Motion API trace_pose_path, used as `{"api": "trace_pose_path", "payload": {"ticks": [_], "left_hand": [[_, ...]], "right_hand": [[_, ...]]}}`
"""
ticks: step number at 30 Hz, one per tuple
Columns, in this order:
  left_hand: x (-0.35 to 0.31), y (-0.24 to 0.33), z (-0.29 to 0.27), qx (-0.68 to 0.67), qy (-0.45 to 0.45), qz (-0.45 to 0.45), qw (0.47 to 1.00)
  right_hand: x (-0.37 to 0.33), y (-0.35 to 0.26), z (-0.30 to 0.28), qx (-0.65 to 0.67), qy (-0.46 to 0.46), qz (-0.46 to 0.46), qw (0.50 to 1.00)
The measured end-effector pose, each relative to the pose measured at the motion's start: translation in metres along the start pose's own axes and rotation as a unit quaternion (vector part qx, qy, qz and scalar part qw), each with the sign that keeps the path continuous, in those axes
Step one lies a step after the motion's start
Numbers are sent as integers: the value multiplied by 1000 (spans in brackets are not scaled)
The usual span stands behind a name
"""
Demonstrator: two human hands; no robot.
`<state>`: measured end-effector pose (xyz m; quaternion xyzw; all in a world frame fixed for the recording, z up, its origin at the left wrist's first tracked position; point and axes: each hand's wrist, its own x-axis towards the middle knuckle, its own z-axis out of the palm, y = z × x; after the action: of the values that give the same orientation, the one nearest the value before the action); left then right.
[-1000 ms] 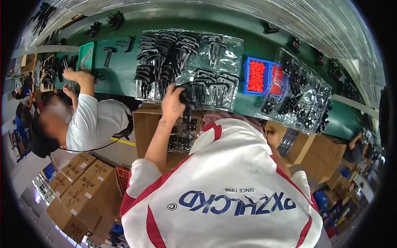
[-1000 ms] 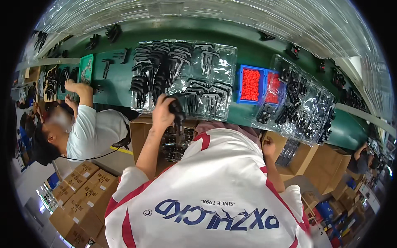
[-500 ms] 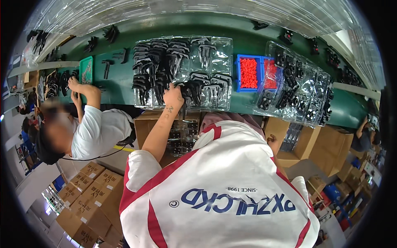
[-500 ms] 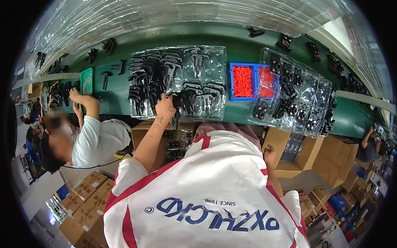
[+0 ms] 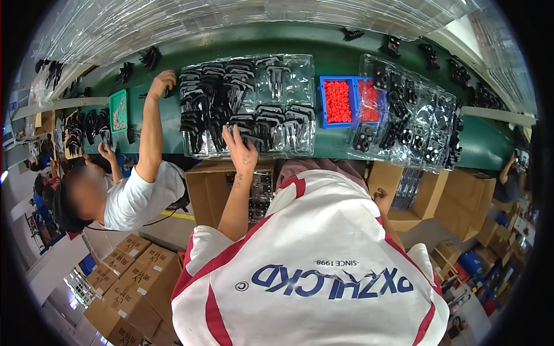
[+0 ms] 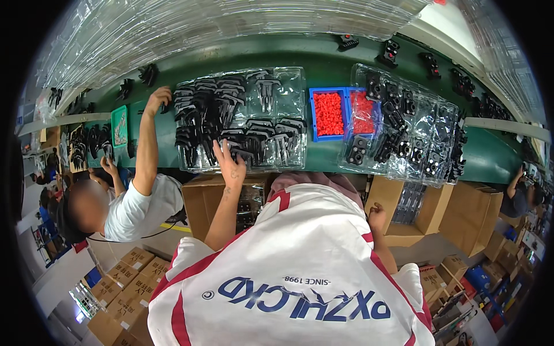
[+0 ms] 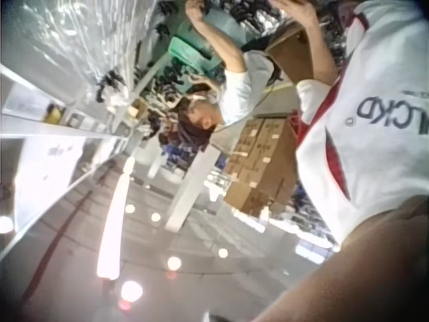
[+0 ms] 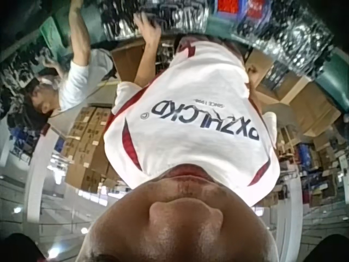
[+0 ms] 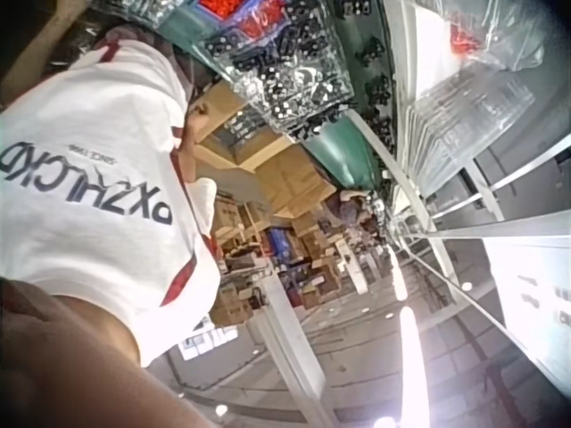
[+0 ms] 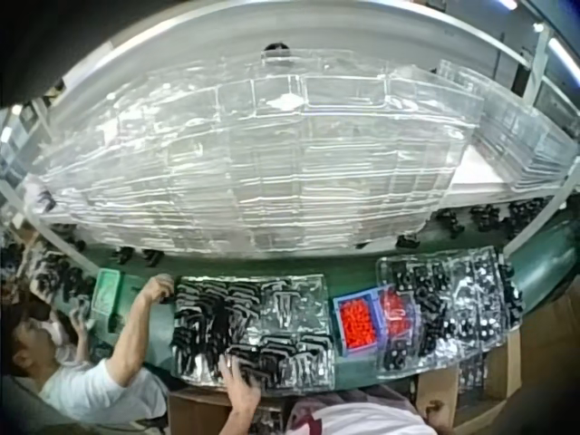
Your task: Assembling plastic brackets and components on a production line.
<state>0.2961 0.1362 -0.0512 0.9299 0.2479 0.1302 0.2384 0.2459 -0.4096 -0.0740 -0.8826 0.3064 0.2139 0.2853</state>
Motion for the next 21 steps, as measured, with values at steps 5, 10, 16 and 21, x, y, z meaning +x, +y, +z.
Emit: {"api": "trace_pose_path", "payload": {"ticks": [5,10,16,21], "left_hand": [[-26,-23,31,54,14,-60,997],[-5,-25,66,129,15,-185,974],[5,-3,66,244,52,-189,950],[-18,34,40,133,215,-143,957]], "right_hand": [[1,10,-1,-6,-7,2,1000],[12,-2,-21,-7,-4,-19,1000],[33,-2,-56,-4,41,-90,995],[101,-42,-143,28,223,-232,947]]}}
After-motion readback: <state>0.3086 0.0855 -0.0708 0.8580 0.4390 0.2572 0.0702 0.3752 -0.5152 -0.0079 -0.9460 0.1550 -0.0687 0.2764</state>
